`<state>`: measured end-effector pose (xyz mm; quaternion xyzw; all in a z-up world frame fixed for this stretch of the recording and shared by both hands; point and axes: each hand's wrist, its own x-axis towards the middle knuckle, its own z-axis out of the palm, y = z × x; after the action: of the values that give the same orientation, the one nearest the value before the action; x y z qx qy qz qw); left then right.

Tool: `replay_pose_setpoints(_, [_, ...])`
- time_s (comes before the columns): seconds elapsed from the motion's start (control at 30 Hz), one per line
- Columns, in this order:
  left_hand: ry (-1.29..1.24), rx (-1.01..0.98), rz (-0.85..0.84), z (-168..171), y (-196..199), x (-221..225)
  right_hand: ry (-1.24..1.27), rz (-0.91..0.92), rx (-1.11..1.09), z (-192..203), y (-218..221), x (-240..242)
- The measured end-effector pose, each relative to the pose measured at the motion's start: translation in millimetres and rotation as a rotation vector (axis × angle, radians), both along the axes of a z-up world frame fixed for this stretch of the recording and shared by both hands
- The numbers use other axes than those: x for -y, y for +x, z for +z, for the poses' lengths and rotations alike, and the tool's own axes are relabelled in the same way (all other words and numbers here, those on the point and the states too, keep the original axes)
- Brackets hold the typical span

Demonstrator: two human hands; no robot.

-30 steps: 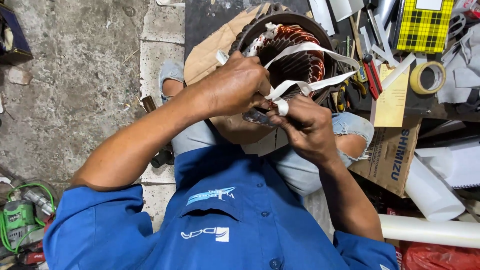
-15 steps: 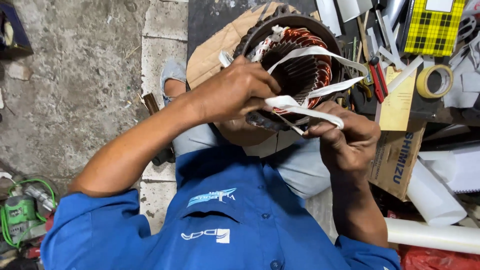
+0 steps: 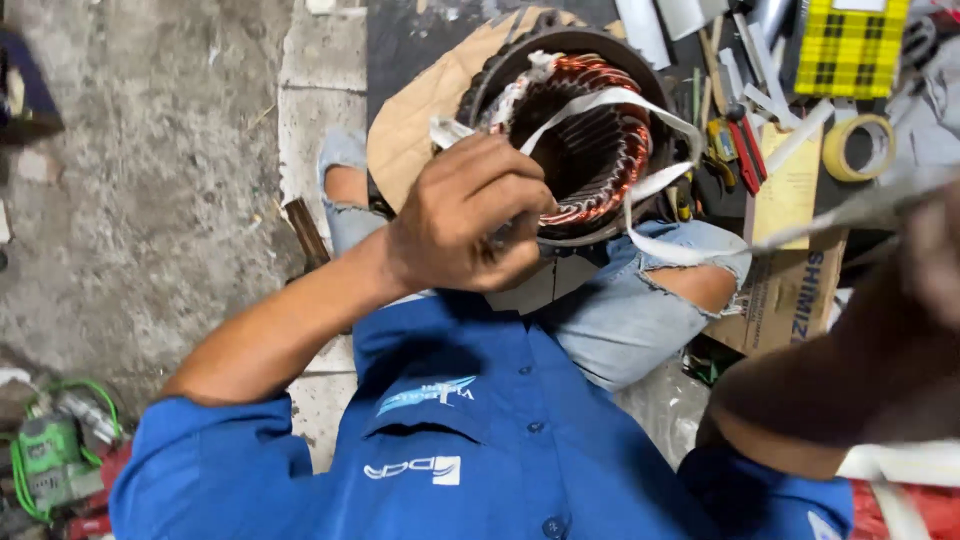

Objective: Inserting and seating insulation paper strips into the slots of an electric motor stator as part of a repair process.

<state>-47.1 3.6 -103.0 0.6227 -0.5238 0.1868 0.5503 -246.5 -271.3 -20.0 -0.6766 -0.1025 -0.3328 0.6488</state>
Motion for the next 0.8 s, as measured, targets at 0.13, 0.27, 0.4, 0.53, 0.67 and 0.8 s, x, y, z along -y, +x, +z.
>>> replay_pose_setpoints(0.13, [0.420, -0.021, -0.085, 1.1, 10.5, -6.1, -0.282, -0.099, -0.292, 15.6, 41.5, 4.9])
replay_pose_setpoints(0.27, [0.536, 0.046, -0.078, -4.2, 17.1, -8.1, -0.488, -0.149, -0.497, 16.9, 93.9, -14.9])
replay_pose_setpoints(0.4, [0.662, 0.099, -0.151, 4.1, 24.3, -13.6, -0.354, -0.063, -0.689, -14.5, 90.1, -47.9])
replay_pose_setpoints(0.53, [0.798, 0.184, -0.191, 6.6, 29.1, -10.3, -0.804, 0.102, -0.629, -32.2, 91.2, -82.8])
replay_pose_setpoints(0.67, [0.813, 0.203, -0.174, 4.0, 31.4, -3.6, -0.949, 0.111, -0.507, -57.5, 89.9, -83.9])
replay_pose_setpoints(0.8, [0.856, 0.121, -0.229, 9.2, 34.2, -2.1, -1.246, 0.078, -0.458, -47.2, 95.9, -94.2])
